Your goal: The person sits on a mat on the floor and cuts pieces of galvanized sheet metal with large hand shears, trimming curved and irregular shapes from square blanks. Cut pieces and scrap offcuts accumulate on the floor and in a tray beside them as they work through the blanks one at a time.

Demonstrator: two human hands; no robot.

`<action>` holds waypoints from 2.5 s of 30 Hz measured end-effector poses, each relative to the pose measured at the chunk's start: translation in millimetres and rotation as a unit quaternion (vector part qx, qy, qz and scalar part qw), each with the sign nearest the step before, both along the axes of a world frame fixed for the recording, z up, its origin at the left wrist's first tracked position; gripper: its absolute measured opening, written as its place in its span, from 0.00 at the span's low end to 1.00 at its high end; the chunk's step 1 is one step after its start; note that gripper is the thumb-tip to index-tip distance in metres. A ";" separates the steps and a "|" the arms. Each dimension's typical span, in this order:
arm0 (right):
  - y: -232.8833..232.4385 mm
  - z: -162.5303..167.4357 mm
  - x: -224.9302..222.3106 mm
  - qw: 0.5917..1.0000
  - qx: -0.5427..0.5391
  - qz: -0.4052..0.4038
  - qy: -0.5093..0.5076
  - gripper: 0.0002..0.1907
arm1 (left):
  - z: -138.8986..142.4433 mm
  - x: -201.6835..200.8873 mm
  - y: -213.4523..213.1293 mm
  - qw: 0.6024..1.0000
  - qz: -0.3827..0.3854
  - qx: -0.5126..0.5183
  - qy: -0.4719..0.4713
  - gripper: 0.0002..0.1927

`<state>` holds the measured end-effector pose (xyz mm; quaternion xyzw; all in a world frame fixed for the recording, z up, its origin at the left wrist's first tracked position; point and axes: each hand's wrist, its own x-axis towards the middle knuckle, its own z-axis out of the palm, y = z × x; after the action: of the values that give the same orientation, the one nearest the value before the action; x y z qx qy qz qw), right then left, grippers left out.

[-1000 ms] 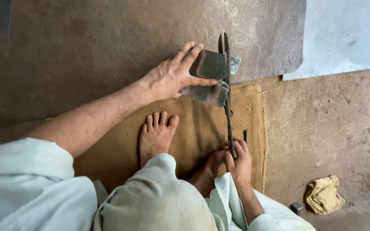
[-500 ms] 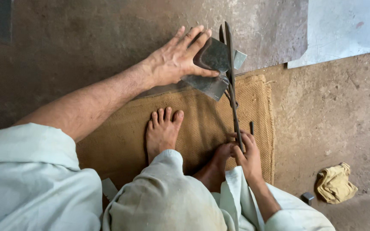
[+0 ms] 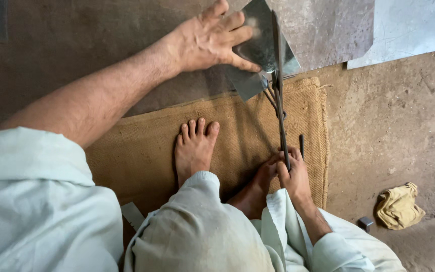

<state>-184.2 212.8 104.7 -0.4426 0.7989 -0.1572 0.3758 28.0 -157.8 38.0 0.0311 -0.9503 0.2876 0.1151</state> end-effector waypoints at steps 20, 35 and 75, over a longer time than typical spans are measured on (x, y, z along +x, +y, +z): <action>-3.6 -11.8 2.3 0.996 -0.040 0.001 0.075 0.09 | -1.8 -24.1 -5.1 0.879 0.059 0.371 0.293 0.63; 2.5 -24.8 -4.1 0.996 -0.059 0.017 0.067 0.10 | -66.3 -84.3 103.2 0.471 0.272 0.655 0.525 0.39; -6.6 -2.4 3.4 0.984 0.064 -0.115 -0.119 0.18 | -49.8 -115.1 184.9 0.125 0.391 0.755 0.511 0.33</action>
<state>-180.7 206.2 102.4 -0.3010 0.8025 -0.1998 0.4748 -87.0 27.1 -11.8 0.6091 -0.2646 -0.6530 0.3641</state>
